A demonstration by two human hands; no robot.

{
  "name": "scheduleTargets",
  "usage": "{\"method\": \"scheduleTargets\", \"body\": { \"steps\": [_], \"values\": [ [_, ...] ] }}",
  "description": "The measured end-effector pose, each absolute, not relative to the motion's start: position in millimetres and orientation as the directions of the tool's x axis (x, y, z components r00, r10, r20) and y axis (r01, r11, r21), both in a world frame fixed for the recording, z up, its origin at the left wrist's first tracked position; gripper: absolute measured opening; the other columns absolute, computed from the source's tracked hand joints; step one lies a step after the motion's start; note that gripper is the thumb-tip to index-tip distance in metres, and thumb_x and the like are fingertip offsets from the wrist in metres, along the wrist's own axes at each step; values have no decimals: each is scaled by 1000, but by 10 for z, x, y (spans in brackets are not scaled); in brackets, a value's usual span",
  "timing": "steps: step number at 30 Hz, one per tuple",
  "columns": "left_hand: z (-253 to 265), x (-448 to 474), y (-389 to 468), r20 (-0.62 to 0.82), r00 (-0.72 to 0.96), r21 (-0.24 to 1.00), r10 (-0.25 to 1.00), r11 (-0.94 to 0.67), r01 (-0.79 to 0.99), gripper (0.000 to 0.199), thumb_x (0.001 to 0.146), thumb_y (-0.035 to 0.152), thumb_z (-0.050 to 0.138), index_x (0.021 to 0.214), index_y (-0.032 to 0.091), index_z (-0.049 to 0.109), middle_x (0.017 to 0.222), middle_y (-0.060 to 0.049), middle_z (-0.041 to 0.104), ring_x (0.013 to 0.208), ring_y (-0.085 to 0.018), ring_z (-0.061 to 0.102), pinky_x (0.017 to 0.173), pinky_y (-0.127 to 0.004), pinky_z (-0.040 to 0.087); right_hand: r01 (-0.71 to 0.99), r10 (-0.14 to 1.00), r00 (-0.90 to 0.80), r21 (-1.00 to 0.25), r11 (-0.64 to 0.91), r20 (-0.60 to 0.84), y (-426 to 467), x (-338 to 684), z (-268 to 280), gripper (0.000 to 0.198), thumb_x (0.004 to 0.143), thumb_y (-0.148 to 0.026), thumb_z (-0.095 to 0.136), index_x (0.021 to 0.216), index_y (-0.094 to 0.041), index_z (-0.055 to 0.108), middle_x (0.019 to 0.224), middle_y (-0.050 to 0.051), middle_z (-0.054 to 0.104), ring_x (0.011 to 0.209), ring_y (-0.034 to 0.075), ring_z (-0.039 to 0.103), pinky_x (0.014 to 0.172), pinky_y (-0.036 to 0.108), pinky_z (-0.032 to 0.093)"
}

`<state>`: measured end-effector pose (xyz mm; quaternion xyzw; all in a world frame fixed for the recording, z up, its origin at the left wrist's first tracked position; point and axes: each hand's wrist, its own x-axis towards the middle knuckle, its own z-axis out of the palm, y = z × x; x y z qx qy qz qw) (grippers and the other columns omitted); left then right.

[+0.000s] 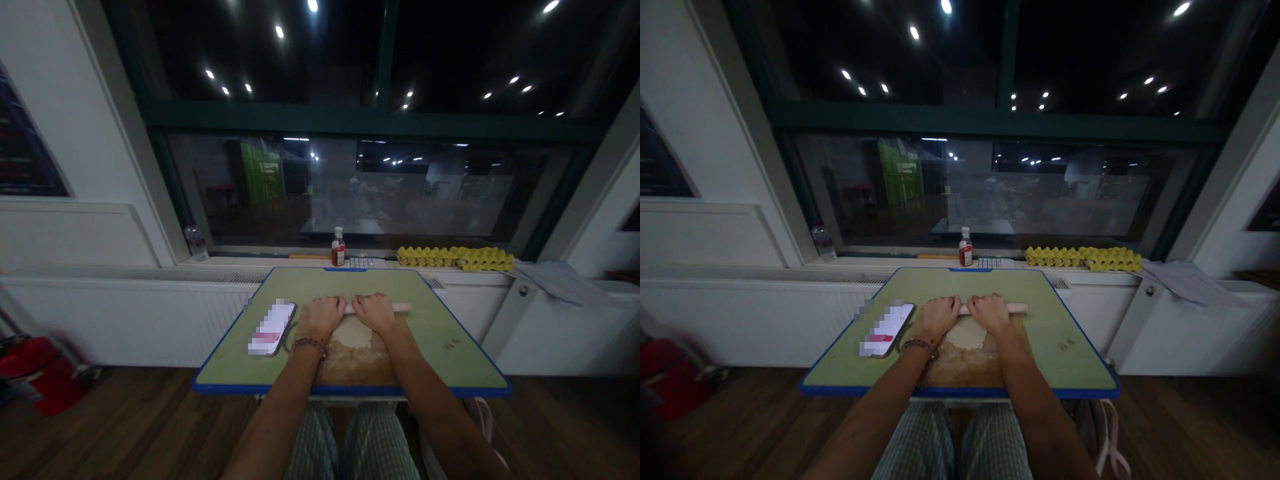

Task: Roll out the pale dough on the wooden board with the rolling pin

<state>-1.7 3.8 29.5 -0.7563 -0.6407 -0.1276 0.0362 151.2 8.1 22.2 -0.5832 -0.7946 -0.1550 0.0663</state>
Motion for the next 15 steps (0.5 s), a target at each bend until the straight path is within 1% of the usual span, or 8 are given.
{"method": "scheduleTargets", "body": {
  "steps": [3, 6, 9, 11, 15],
  "values": [
    [328, 1, 15, 230, 168, 110, 959, -197, 974, 48, 100, 42, 33, 101, 19, 74, 97, -15, 74, 93, -25, 70, 83, -36, 51, 973, 908, -228, 103, 205, 351, 78, 1508, 233, 43, 101, -38, 32, 97, -21, 71, 92, 10, 75, 85, 20, 70, 81, 31, 41],
    [339, 24, 4, 252, 157, 115, 955, -191, 975, 52, 99, 45, 31, 94, 19, 76, 92, -13, 75, 88, -25, 71, 79, -34, 51, 995, 894, -102, 27, 100, 436, 94, 1503, 226, 45, 102, -38, 31, 95, -20, 72, 88, 10, 76, 81, 19, 70, 86, 32, 39],
    [313, 11, 24, 266, 139, 136, 954, -180, 974, 53, 98, 49, 32, 94, 19, 76, 90, -13, 75, 87, -25, 71, 77, -33, 51, 1000, 881, 3, -25, 9, 473, 112, 1517, 219, 46, 101, -35, 31, 95, -18, 73, 89, 12, 75, 80, 19, 70, 84, 32, 39],
    [275, -28, 61, 287, 107, 179, 952, -164, 970, 54, 98, 51, 31, 93, 20, 75, 90, -12, 75, 86, -25, 71, 76, -32, 50, 997, 870, 73, -51, -55, 488, 116, 1543, 219, 47, 101, -34, 30, 95, -17, 74, 89, 13, 75, 80, 19, 71, 80, 31, 41],
    [186, -121, 159, 355, 54, 267, 933, -157, 951, 50, 100, 44, 30, 93, 21, 74, 91, -11, 75, 85, -22, 71, 75, -29, 49, 982, 837, 186, -84, -166, 515, 113, 1609, 220, 51, 102, -35, 28, 94, -15, 74, 86, 16, 75, 80, 20, 71, 77, 29, 44]
  ]
}}
